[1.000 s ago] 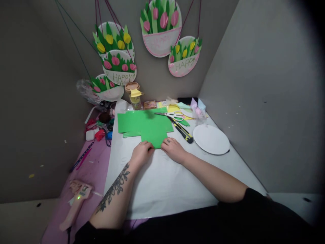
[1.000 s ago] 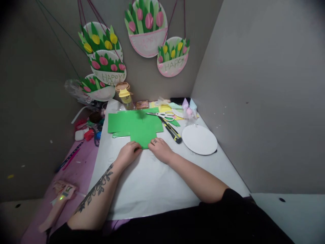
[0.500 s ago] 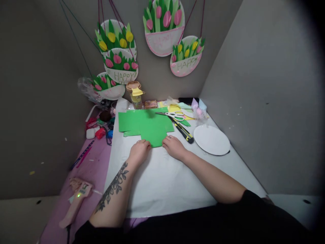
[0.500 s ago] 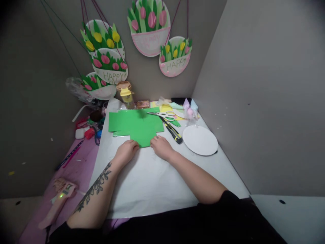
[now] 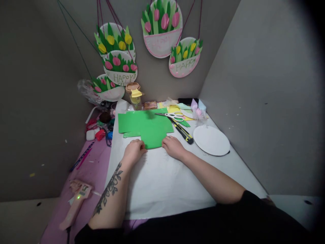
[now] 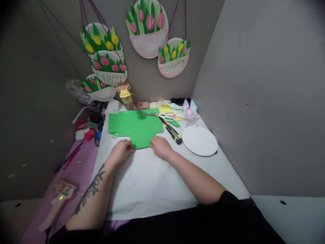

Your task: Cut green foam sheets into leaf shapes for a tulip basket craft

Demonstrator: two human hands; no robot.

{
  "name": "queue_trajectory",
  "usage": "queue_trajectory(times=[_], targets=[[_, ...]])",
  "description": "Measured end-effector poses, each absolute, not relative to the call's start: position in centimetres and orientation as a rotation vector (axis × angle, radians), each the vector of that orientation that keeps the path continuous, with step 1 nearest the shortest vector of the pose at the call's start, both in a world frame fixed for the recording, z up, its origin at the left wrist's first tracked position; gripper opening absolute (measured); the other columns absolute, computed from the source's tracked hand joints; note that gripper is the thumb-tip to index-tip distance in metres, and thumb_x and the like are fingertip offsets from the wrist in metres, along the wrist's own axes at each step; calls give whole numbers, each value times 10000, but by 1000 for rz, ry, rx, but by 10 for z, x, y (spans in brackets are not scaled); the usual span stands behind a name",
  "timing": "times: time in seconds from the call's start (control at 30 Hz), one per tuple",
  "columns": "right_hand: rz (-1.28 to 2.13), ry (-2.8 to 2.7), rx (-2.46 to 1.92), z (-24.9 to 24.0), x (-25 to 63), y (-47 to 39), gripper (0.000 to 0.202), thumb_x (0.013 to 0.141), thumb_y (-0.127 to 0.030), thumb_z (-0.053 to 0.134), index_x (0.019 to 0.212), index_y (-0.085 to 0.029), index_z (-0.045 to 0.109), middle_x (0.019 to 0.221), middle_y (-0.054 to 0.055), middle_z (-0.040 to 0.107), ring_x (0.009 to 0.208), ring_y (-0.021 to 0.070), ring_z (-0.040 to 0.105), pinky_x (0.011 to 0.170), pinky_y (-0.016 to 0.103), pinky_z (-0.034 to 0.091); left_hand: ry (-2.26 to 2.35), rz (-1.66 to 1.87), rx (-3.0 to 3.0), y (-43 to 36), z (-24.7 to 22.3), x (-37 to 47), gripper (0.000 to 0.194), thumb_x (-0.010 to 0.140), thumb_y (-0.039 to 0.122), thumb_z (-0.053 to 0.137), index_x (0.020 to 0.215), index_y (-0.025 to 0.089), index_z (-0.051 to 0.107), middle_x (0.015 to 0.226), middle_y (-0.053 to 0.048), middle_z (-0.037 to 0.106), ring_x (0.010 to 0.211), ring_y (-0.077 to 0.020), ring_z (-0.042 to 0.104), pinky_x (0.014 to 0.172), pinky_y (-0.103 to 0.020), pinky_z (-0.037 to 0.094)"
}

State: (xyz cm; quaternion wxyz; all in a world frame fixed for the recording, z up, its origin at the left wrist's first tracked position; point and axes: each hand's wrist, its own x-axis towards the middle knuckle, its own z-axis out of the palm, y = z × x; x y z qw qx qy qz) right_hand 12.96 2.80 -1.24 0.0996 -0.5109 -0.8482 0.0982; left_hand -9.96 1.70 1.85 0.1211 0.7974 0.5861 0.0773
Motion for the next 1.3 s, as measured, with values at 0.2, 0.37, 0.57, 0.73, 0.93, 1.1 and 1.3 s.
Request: queue_trajectory(times=[0.2,0.37,0.57,0.73,0.93,1.1,1.3], targets=[[238,-2557,-1503,-8,126,24,126,921,-264,519,936,-188,618,962,65,633,973,207,524,828,306,353,1544,321,2391,14,10,-83,85,825,274,602,835,204,648,858,-46,637,843,-190,572,758,-281,423],[200,-2562,-1542,-9,123,25,161,911,-332,549,955,-194,620,981,69,639,979,217,527,824,311,363,1597,319,2378,14,7,-76,131,858,261,541,829,190,648,856,-58,648,845,-190,578,778,-286,429],[240,-2523,-1593,-10,129,29,158,924,-284,507,893,-192,632,962,60,651,958,212,535,815,299,364,1703,251,2332,15,10,-78,180,864,277,509,832,191,663,877,-67,674,852,-190,592,756,-276,432],[207,-2530,-1658,-6,129,29,195,931,-282,467,910,-184,634,997,88,653,964,236,539,808,319,367,1796,188,2290,17,11,-76,245,875,307,466,832,185,674,885,-78,684,855,-196,604,752,-281,429],[226,-2558,-1748,0,123,28,240,939,-285,428,989,-171,633,1069,129,638,1029,262,524,838,340,370,1870,133,2233,20,11,-72,271,871,322,452,833,183,682,907,-93,687,883,-210,606,768,-295,434],[196,-2556,-1757,-2,122,29,238,933,-285,432,990,-166,630,1071,133,639,1023,269,532,836,349,381,1878,112,2244,20,11,-71,262,871,312,451,848,180,676,924,-97,683,894,-213,605,772,-295,436],[165,-2544,-1759,-4,121,28,234,932,-291,431,996,-169,620,1075,130,630,1025,274,532,825,357,391,1900,99,2272,17,10,-69,271,877,309,432,859,176,667,930,-107,674,902,-225,600,784,-309,439]])
